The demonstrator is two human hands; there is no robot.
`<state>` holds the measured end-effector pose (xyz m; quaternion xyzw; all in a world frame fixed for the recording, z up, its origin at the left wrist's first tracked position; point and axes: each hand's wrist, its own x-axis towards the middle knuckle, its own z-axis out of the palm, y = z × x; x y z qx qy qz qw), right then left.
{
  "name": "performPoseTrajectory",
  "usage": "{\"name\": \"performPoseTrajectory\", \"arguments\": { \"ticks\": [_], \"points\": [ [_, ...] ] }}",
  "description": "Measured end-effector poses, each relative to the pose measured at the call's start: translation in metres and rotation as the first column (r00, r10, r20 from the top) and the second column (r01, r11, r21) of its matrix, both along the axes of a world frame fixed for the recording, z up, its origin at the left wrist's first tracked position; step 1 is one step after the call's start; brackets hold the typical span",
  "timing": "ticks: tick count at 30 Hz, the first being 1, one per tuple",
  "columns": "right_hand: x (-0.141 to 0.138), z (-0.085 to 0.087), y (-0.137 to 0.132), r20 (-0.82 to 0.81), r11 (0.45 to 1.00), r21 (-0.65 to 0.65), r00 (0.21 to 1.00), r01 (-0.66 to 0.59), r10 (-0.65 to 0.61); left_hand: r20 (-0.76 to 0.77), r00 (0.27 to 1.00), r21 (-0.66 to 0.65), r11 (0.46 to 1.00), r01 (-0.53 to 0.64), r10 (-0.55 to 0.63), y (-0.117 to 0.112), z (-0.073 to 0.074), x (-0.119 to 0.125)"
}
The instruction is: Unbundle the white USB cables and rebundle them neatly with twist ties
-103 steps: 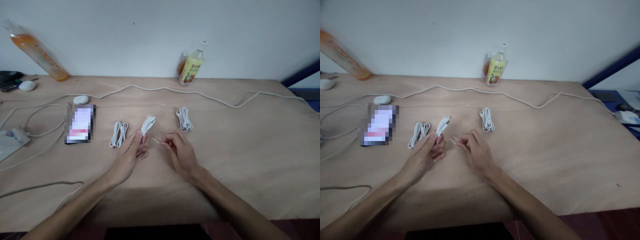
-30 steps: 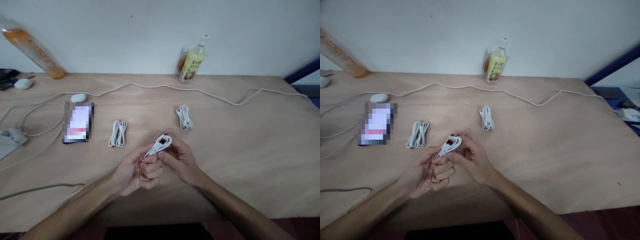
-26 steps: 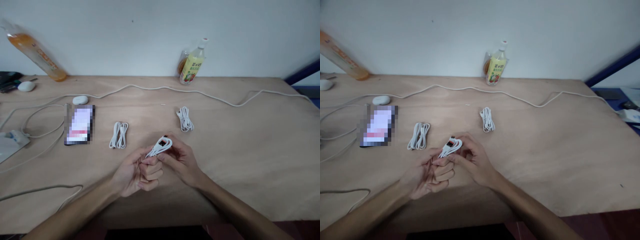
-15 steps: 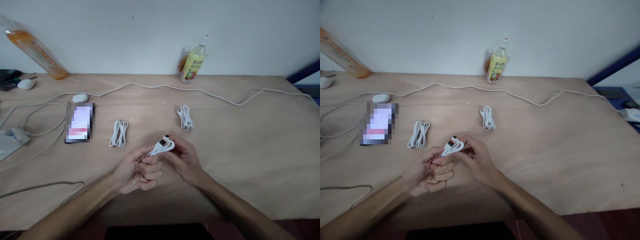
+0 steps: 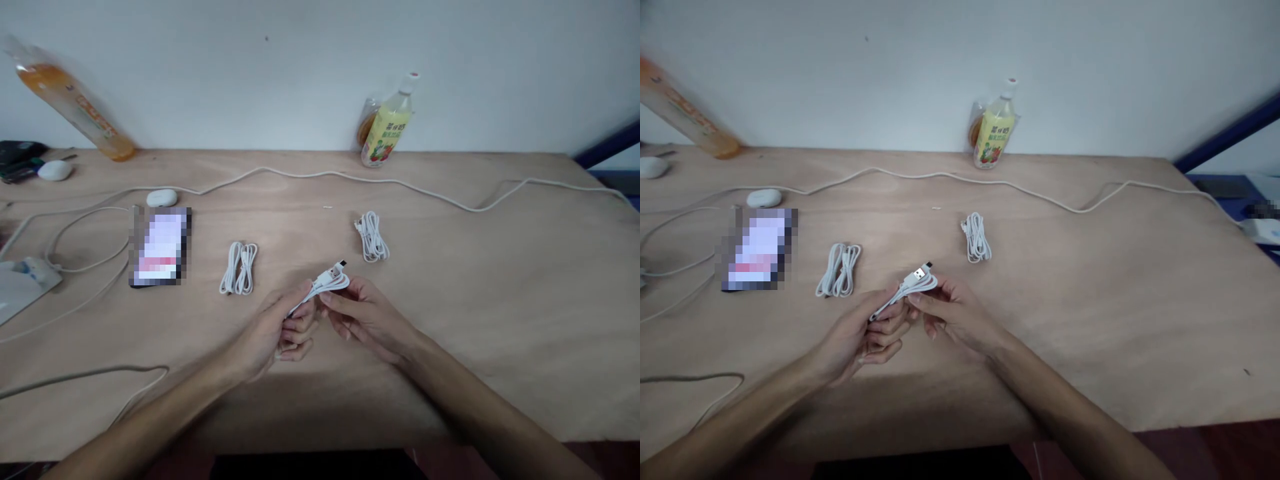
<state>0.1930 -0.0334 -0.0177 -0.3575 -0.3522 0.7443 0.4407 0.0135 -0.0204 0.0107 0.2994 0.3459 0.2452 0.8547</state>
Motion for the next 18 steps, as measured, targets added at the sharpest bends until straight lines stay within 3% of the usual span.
{"name": "performPoseTrajectory", "arguments": {
  "ticks": [3, 6, 9, 15, 18],
  "points": [
    [0.001, -0.003, 0.0, -0.016, 1.0, 0.002, 1.0, -0.003, 0.003, -0.048, 0.998, 0.084, 0.996, -0.034, 0.038, -0.002, -0.004, 0.001],
    [0.002, -0.006, 0.0, 0.002, 1.0, 0.014, 1.0, 0.021, -0.021, -0.172, 0.965, 0.333, 0.934, -0.13, 0.196, -0.004, -0.006, 0.0],
    [0.003, -0.005, -0.001, 0.004, 0.998, -0.035, 0.999, 0.042, -0.042, -0.236, 0.894, 0.607, 0.776, -0.17, 0.38, -0.005, -0.008, -0.003],
    [0.005, -0.001, -0.001, -0.06, 0.991, -0.13, 0.998, 0.021, -0.029, -0.218, 0.875, 0.863, 0.504, -0.034, 0.433, -0.001, -0.018, -0.011],
    [0.007, 0.0, -0.002, -0.099, 0.986, -0.164, 0.995, -0.013, -0.003, -0.188, 0.861, 0.943, 0.332, 0.023, 0.473, 0.001, -0.019, -0.013]
  ]
}}
